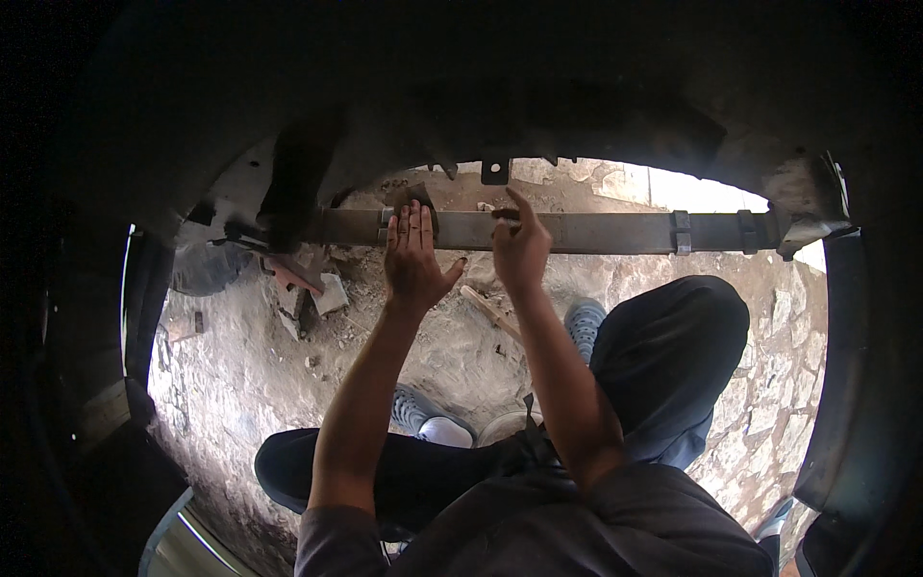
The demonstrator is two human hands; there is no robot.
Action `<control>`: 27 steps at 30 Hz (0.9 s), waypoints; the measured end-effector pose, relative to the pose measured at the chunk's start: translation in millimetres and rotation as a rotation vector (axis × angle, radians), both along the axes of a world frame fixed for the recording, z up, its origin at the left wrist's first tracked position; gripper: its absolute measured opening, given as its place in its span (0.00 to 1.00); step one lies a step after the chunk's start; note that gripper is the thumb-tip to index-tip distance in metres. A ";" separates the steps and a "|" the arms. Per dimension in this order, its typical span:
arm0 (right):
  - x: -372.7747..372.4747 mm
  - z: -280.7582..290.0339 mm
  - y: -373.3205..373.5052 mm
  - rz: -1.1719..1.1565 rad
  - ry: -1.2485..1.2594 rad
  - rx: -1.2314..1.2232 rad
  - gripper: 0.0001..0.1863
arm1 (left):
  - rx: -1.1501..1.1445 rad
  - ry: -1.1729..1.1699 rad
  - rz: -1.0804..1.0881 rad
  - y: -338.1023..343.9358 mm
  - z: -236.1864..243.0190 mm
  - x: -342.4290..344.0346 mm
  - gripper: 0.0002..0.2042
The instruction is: The person sits beneath a vehicle and uses a hammer and a small metal piece to tap and adjust a metal bracket on the undercarriage. The person repeatedly hammers the bracket and then uses their hands to position and secure the metal piece.
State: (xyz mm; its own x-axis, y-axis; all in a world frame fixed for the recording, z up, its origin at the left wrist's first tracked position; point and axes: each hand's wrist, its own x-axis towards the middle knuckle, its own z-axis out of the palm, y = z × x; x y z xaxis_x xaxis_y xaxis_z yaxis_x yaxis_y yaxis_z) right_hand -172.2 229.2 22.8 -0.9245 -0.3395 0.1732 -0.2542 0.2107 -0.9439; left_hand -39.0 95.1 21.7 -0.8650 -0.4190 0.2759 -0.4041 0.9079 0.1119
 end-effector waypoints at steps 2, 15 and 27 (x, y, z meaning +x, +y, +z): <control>-23.2 8.2 6.7 -0.030 0.107 0.051 0.21 | 0.005 -0.012 -0.039 1.2 -1.5 6.8 0.50; -74.8 0.0 0.0 0.239 0.220 0.896 0.31 | -0.041 -0.144 -0.067 -16.5 13.0 9.0 0.57; -65.8 7.4 -0.1 0.275 0.278 0.866 0.28 | -0.026 -0.104 -0.102 -27.9 12.0 10.3 0.57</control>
State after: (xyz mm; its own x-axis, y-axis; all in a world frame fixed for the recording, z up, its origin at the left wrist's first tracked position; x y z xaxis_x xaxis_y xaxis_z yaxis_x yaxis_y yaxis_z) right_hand -238.0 229.1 30.2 -0.7566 -0.6527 -0.0391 -0.5912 0.7083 -0.3857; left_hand -28.7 67.2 33.6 -0.9272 -0.3215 0.1924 -0.3178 0.9468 0.0506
